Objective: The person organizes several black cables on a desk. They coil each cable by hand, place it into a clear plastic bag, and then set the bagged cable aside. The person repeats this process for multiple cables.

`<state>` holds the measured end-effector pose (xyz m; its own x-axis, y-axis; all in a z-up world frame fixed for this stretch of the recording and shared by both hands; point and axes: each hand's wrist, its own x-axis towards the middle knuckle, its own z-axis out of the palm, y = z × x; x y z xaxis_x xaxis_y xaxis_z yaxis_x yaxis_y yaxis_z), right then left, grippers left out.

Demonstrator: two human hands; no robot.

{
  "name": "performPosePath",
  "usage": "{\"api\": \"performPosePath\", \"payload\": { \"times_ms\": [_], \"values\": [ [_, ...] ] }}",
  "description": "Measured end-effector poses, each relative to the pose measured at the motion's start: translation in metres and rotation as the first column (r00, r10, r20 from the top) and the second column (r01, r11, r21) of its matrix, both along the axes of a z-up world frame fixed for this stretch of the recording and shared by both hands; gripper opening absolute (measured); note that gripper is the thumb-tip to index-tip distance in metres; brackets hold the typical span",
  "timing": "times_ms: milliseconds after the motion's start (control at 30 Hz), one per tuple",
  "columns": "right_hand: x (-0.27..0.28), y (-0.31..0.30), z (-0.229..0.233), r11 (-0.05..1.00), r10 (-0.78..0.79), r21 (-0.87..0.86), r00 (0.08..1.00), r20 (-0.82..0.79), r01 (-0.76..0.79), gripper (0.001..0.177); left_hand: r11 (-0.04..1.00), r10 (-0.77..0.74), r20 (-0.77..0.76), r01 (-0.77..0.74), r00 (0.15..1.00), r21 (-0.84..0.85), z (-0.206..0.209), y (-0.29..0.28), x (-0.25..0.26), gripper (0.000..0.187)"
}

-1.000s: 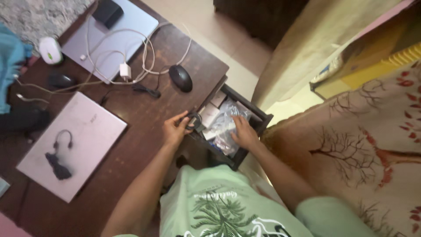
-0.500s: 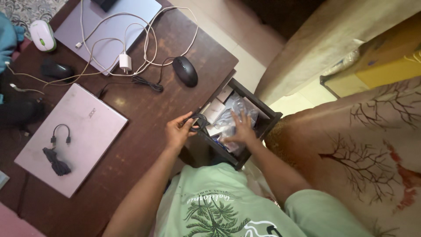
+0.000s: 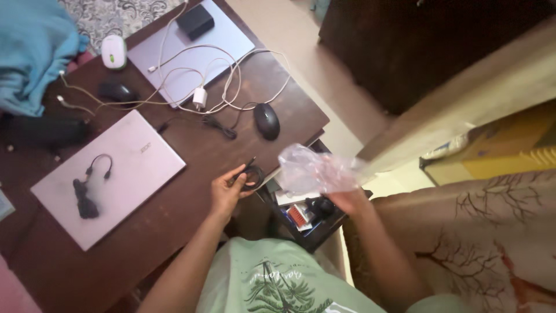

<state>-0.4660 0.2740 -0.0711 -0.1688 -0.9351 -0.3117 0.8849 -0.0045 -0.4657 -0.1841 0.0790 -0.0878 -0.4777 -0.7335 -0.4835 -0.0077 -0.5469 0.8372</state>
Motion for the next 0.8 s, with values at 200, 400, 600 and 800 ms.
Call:
{"api": "performPosePath", "payload": {
  "times_ms": [200, 400, 600, 800],
  "values": [
    [0.072, -0.093, 0.046, 0.993, 0.119, -0.009, 0.993, -0.019, -0.12, 0.048, 0.989, 0.146, -0.043, -0.146, 0.988, -0.001, 0.018, -0.013, 0.059, 0.039],
    [0.159, -0.181, 0.08, 0.97, 0.161, -0.148, 0.968, -0.191, -0.191, 0.05, 0.938, 0.345, -0.106, -0.347, 0.933, -0.001, 0.039, -0.041, 0.167, 0.039],
    [0.249, -0.253, 0.074, 0.982, 0.031, -0.108, 0.703, -0.711, -0.154, 0.026, 0.859, 0.506, -0.17, -0.512, 0.845, 0.012, 0.036, -0.057, 0.284, 0.042],
    [0.337, -0.294, 0.103, 0.975, -0.172, -0.202, -0.26, -0.95, 0.093, 0.011, 0.794, 0.605, -0.137, -0.608, 0.785, 0.019, 0.05, -0.071, 0.354, 0.041]
  ]
}}
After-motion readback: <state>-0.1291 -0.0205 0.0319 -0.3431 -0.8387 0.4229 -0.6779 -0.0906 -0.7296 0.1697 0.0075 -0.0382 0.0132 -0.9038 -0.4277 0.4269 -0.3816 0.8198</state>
